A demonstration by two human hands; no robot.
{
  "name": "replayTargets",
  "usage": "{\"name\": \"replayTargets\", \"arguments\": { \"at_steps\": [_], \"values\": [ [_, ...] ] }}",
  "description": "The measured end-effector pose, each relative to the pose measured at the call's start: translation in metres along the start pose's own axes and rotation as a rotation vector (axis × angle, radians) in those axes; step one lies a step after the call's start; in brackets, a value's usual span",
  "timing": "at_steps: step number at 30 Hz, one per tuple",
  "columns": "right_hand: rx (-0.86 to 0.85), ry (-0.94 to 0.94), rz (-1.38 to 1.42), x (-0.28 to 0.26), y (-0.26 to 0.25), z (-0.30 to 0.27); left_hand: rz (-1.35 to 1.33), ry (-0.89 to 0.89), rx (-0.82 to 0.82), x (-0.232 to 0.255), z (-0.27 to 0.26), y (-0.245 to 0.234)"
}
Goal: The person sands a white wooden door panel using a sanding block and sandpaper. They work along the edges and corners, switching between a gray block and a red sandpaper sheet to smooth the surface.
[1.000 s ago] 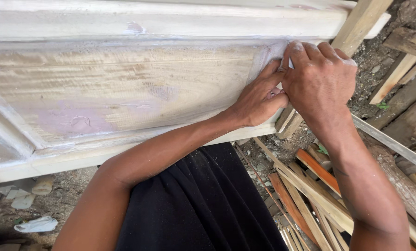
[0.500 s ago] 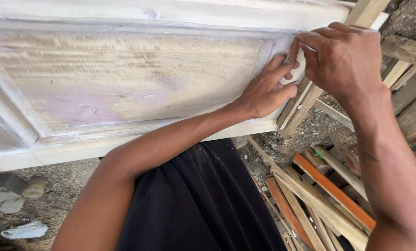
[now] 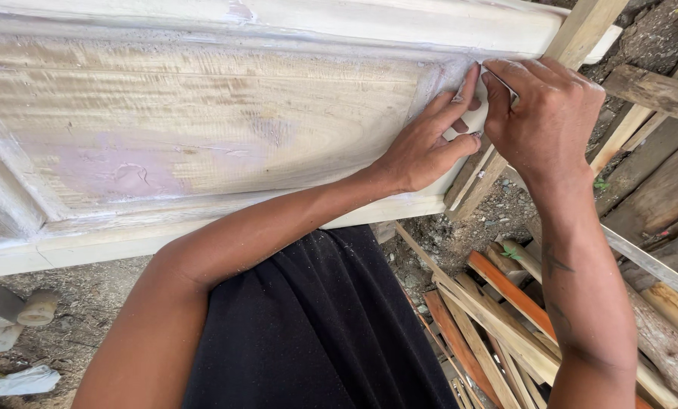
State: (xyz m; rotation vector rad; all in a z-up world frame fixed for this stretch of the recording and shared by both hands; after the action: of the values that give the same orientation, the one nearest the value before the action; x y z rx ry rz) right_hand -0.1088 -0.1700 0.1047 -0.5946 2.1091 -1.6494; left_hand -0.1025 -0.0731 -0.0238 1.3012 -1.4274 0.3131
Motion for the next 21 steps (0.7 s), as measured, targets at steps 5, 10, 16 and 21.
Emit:
{"name": "replayTargets", "arguments": {
  "at_steps": [5,10,16,21],
  "values": [
    [0.013,0.006,-0.027,-0.004,0.001,0.006,0.003,-0.017,-0.025,-0.002,0.001,0.000],
    [-0.053,0.017,-0.024,0.010,0.020,-0.006,0.003,-0.053,-0.044,-0.003,0.003,0.002],
    [-0.056,0.000,-0.032,0.009,0.018,-0.005,0.098,-0.088,-0.033,-0.010,0.003,0.006],
    [-0.254,0.047,0.001,0.031,0.039,0.007,0.172,-0.106,-0.013,-0.009,0.005,0.005]
  ]
}}
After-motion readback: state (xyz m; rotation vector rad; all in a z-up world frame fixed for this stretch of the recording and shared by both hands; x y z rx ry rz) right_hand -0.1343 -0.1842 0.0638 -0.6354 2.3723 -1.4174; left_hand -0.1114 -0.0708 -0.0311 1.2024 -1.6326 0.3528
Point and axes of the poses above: each hand's wrist, its own z-axis towards the middle knuckle, its own y-axis out of the palm, x = y × z, the point moved 10 cm from there along z, towards the middle knuckle
